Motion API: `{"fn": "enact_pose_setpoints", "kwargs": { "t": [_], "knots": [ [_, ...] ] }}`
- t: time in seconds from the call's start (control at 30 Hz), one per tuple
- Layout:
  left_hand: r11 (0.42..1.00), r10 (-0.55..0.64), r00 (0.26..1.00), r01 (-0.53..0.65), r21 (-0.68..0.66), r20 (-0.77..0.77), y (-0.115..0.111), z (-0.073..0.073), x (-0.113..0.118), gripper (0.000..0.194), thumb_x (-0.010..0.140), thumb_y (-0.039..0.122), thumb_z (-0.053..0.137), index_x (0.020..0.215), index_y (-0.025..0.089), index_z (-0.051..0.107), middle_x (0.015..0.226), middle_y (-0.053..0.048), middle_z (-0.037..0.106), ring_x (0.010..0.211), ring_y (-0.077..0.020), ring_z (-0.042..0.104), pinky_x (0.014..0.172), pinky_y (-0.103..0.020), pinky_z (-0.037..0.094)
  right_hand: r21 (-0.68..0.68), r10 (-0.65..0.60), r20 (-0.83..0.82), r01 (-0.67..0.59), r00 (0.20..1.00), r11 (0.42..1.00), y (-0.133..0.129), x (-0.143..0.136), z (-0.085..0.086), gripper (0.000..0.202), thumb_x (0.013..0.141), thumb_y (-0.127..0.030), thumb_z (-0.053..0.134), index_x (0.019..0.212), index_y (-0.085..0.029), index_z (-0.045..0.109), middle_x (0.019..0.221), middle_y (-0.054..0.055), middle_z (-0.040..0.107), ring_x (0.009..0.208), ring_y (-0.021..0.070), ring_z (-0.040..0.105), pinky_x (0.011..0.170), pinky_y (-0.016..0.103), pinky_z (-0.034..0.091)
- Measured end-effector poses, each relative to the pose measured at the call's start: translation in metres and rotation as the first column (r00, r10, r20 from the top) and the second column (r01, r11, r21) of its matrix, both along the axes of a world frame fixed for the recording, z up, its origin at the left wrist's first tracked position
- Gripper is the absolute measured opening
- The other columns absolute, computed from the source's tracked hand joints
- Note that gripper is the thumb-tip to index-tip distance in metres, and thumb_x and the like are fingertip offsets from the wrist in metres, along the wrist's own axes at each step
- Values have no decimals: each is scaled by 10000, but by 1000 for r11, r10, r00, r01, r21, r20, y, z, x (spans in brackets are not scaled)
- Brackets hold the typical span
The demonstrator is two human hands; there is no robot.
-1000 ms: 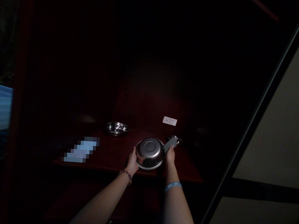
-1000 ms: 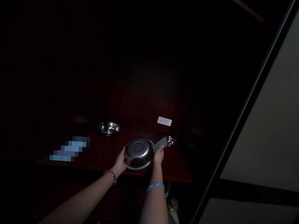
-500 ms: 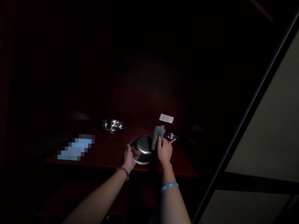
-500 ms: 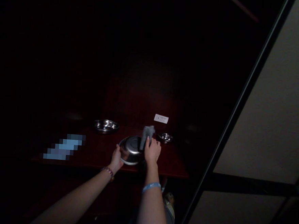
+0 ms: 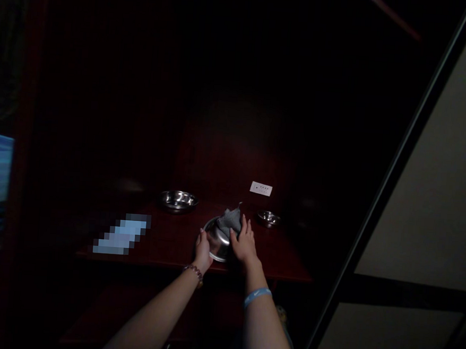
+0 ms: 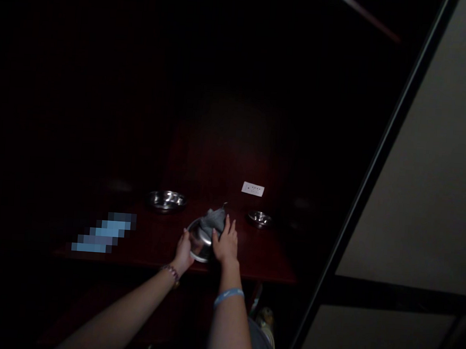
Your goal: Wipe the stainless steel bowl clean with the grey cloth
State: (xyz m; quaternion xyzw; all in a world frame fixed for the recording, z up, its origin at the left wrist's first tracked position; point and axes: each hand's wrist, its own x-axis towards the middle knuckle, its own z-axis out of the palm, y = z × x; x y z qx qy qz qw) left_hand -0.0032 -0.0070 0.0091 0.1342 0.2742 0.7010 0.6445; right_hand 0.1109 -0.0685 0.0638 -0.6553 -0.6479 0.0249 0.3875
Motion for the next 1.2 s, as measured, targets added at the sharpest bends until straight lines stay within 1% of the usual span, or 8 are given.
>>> {"fn": "enact_pose_setpoints", "kwargs": {
  "t": [0.13,0.23,0.33,0.43,0.57,0.73,0.87,1.2],
  "knots": [
    [1000,-14,1000,14,-1,4,0,-1,0,284,1059,413,482,974,196,643,856,-42,707,646,-135,683,611,-267,598,26,7,-45,-6,999,1000,0,0,-4,806,1016,-449,471,1684,-192,100,1719,267,121,1436,383,499,1147,533,406],
    [1000,-1,1000,1,17,15,1,-3,1,291,1055,422,485,963,198,647,848,-46,709,653,-140,683,630,-281,599,124,4,25,-7,1000,992,0,-1,-3,820,993,-456,512,1674,-174,153,1723,255,112,1498,383,409,1176,532,383],
    [1000,-1,1000,1,17,30,4,-6,2,293,1050,433,496,966,200,652,888,-55,718,663,-140,687,648,-291,601,247,16,153,-54,988,967,-1,-2,2,803,944,-437,602,1633,-173,287,1722,207,149,1535,360,325,1207,511,360],
    [1000,5,999,-6,21,48,6,-7,2,284,1052,427,495,966,202,646,908,-57,722,666,-139,691,655,-293,605,301,33,252,-111,967,947,-4,-6,9,626,921,-366,639,1513,-230,485,1647,152,320,1456,323,408,1190,497,392],
    [1000,5,997,-5,8,71,6,-6,3,283,1054,404,486,936,199,642,877,-53,722,668,-157,698,685,-325,615,253,55,287,-131,956,959,-5,-10,10,450,915,-304,637,1361,-246,613,1506,137,461,1332,308,496,1122,500,464],
    [999,2,998,-4,39,61,3,-5,3,304,1051,427,476,990,199,669,930,-78,747,703,-192,721,702,-361,619,198,97,248,-148,964,969,-2,-7,4,517,907,-296,658,1414,-222,591,1553,143,413,1389,308,469,1150,458,454],
    [1000,-8,1000,8,12,25,1,-5,3,299,1037,461,503,1063,215,670,943,-75,752,704,-194,725,657,-345,617,123,119,251,-154,961,980,1,-2,2,483,964,-318,599,1438,-225,603,1524,140,491,1347,288,535,1140,436,463],
    [1000,-16,1000,16,-18,-18,0,-3,2,297,1053,454,476,1048,214,650,894,-46,730,644,-149,702,598,-269,596,39,23,411,-43,911,998,-6,-10,11,351,999,-274,552,1298,-288,734,1529,94,569,1260,251,638,1064,374,508]
  ]
}}
